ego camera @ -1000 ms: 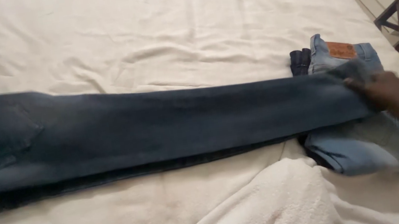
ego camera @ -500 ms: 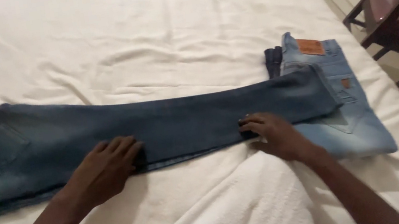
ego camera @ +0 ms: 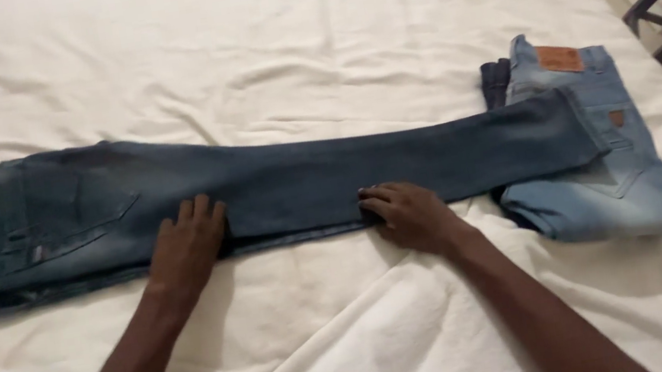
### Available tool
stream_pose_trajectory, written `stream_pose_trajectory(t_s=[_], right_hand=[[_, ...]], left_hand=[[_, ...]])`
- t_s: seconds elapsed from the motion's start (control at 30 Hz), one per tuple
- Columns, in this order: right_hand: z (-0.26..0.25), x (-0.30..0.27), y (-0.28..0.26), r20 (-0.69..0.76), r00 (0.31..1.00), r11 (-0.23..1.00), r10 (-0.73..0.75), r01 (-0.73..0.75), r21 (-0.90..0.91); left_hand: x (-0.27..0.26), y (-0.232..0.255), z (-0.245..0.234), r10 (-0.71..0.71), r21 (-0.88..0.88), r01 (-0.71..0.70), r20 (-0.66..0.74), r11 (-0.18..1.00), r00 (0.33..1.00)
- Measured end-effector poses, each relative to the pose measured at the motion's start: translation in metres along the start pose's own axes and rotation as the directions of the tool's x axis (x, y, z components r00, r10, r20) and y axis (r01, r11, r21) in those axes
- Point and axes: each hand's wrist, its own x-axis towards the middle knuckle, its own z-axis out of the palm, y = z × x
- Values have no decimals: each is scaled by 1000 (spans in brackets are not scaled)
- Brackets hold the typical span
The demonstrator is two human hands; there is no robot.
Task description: Folding a pair of blue jeans on a bed.
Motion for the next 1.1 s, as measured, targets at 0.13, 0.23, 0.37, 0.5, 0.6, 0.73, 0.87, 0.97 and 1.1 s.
stream_pose_trajectory(t_s=[0.13, 0.23, 0.37, 0.5, 0.6, 0.73, 0.87, 0.97, 1.1], right_hand=[[-26, 9, -5, 78, 990, 981, 114, -125, 152], [-21, 0, -5, 106, 968, 959, 227, -241, 148], [-29, 12, -21, 139, 969, 979, 203, -198, -48], [-15, 9, -12, 135, 956, 951, 261, -231, -207], [-4, 8, -1, 330, 852, 901, 406, -314, -298], [11, -6, 25, 310, 886, 929, 344, -274, -248], [10, -7, 27, 451, 843, 943, 294, -179, -280], [22, -12, 31, 441, 854, 946, 275, -158, -284], [0, -2, 18, 571, 781, 966, 252, -235, -104]], left_hand=[[-13, -47, 27, 22, 21, -22, 38, 1000, 999], [-45, -81, 39, 10, 24, -10, 14, 1000, 1000], [-67, -143, 19, -50, 63, 43, 111, 997, 993], [-79, -179, 27, -100, 67, 89, 195, 994, 976], [-85, -187, 32, -115, 21, 114, 60, 993, 991], [-91, -184, 16, -209, 20, 209, 42, 978, 977], [-94, -191, 43, -330, 31, 329, 130, 944, 935], [-92, -198, 79, -360, 25, 361, 173, 932, 917], [-80, -183, 74, -371, 33, 371, 164, 928, 914]])
